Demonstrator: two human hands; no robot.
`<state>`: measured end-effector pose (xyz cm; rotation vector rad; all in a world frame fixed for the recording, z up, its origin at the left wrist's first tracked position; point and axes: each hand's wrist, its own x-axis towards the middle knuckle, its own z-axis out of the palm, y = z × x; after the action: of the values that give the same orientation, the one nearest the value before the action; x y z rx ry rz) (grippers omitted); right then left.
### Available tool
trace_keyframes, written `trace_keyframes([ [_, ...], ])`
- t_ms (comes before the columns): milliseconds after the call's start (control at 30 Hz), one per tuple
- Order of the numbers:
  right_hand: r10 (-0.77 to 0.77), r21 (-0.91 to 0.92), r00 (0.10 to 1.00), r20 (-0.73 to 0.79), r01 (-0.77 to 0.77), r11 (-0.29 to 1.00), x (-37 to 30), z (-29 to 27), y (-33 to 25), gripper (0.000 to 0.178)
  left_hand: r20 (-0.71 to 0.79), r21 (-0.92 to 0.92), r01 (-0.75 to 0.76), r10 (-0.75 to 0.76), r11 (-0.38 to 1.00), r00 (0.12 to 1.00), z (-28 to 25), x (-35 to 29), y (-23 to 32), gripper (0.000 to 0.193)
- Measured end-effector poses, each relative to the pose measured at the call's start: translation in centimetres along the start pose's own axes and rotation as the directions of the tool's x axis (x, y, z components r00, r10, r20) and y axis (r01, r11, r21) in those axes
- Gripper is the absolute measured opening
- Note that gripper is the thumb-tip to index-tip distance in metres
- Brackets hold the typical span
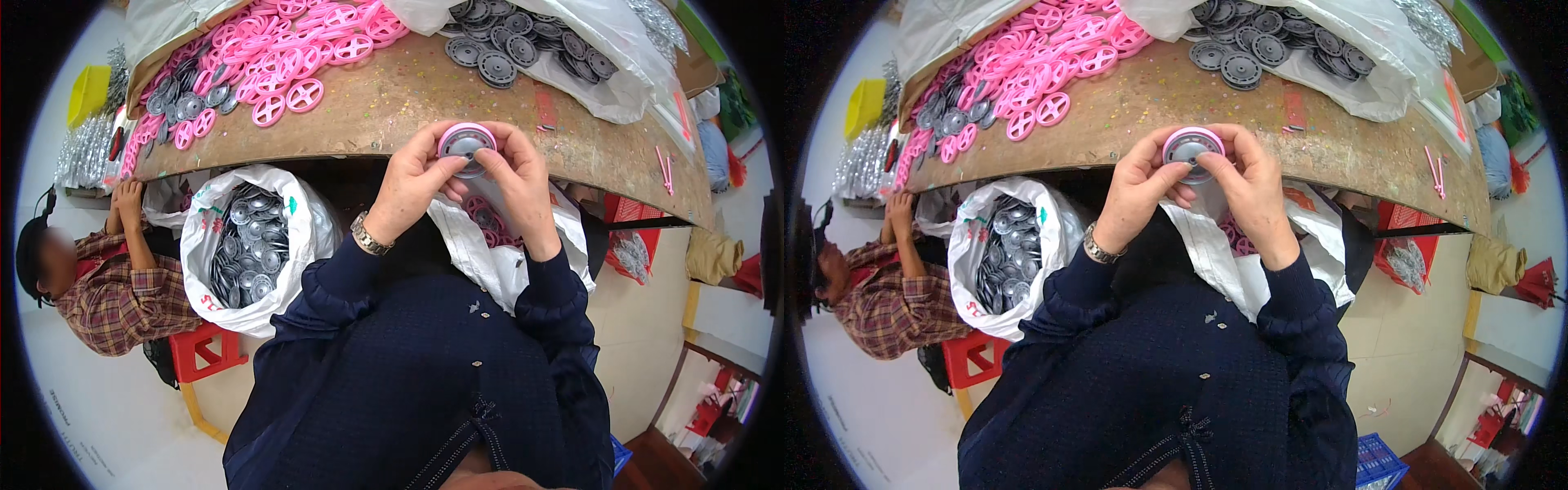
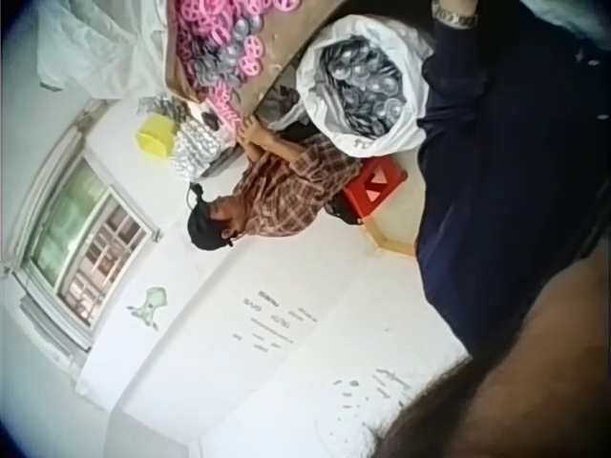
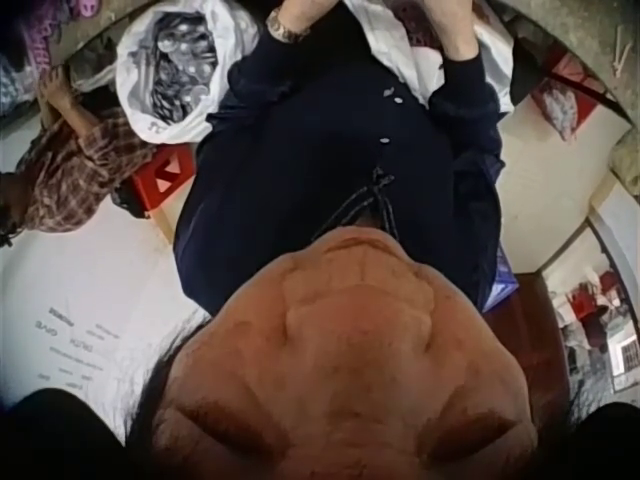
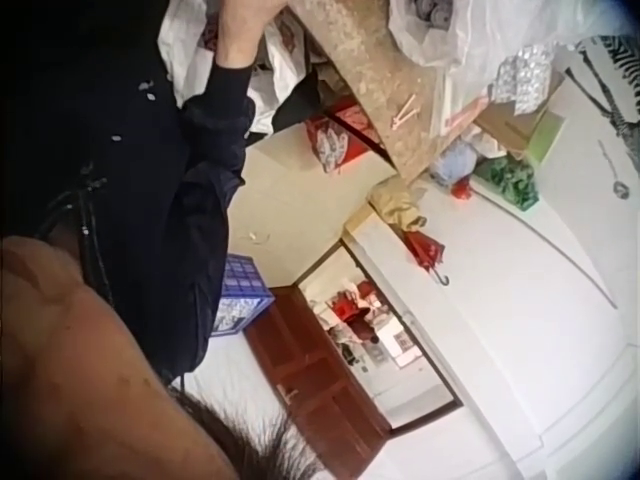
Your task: Assembling plastic toy components by snapping pink circular frames onto grey base discs.
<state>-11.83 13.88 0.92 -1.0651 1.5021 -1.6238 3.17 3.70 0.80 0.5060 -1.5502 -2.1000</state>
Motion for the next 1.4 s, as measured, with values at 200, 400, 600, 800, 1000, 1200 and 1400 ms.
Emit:
trace_keyframes([
  [200, 0.012, -0.100, 0.999, -0.033, -0.015, 0.995, -1.1, 0.4, -0.3, 0.033, 0.014, -0.018, -0.062, 0.062, 0.998, 0.998, 0.5, -0.1, -0.1, 0.041],
  [400, -0.062, -0.149, 0.998, -0.031, 0.057, 0.987, -1.5, 1.0, -0.1, 0.026, -0.022, 0.183, -0.097, 0.103, 0.978, 0.994, 0.1, -0.2, -0.4, 0.035],
  [600, -0.031, -0.019, 0.997, -0.071, 0.029, 0.999, -2.3, 1.0, -0.3, 0.021, -0.028, 0.179, -0.216, 0.224, 0.960, 0.974, 0.8, -0.4, -0.5, 0.022],
  [800, 0.013, 0.031, 0.999, -0.042, -0.012, 0.999, -1.5, 0.8, 0.4, 0.018, -0.093, 0.230, -0.170, 0.195, 0.958, 0.976, 0.8, -0.3, -1.2, 0.017],
  [1000, 0.068, -0.059, 0.997, 0.040, -0.066, 0.996, -1.2, 0.1, 0.9, 0.016, -0.083, 0.281, -0.068, 0.095, 0.957, 0.992, 0.7, 0.3, -0.2, 0.020],
  [1200, -0.064, -0.181, 0.997, -0.044, 0.055, 0.982, -1.8, 0.9, 0.7, 0.015, -0.030, 0.572, -0.301, 0.387, 0.763, 0.922, 0.6, 0.1, -1.9, 0.019],
  [1400, 0.009, -0.103, 0.999, -0.040, -0.014, 0.995, -2.1, 0.8, 0.9, 0.014, -0.099, 0.560, -0.227, 0.336, 0.797, 0.937, 1.5, -0.3, -1.8, 0.017],
])
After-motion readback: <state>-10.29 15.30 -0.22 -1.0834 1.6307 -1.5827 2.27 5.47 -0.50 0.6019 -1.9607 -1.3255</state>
